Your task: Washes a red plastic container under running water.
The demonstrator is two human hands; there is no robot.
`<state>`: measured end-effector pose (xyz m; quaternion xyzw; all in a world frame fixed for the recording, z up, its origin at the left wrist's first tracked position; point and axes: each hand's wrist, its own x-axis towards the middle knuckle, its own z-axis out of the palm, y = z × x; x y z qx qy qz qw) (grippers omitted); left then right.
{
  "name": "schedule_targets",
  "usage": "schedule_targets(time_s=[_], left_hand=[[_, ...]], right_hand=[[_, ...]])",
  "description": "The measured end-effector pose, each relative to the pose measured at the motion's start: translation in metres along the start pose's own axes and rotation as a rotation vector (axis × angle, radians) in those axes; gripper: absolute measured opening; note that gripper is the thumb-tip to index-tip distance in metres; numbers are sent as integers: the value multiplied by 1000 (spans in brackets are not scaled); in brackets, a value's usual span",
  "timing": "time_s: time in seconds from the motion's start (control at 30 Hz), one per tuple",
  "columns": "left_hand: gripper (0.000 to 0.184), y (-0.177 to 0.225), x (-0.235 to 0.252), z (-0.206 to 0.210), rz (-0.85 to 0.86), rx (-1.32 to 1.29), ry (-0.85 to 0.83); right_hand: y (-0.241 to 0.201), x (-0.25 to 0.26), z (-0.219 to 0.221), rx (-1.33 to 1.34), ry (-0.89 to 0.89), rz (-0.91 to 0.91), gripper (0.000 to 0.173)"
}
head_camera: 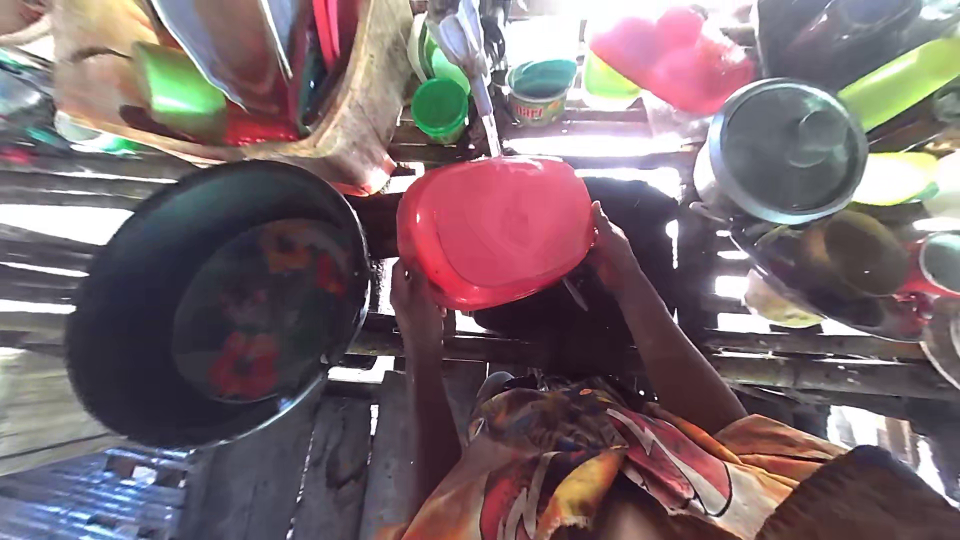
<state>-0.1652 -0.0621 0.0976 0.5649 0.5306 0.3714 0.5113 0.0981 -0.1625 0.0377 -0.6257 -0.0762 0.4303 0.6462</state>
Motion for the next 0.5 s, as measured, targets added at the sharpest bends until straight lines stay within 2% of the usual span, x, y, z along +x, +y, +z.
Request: schedule_targets(time_s=[0.17, 0.3, 0.37, 0.43, 0.5], left_hand=[[39, -15, 7, -1, 59, 27, 221], [40, -20, 23, 12, 123, -31, 391], [40, -15, 29, 21, 158, -57, 461], [39, -13, 36, 27, 223, -98, 479], [39, -11, 39, 33, 275, -85, 422]], right_hand=[[-6, 1, 9, -168, 6, -75, 47], [-12, 9, 26, -347, -40, -126, 58], [-19, 18, 35, -428, -58, -206, 54], [-31, 32, 43, -592, -6, -270, 50], [-33, 56, 51, -869, 102, -219, 50]])
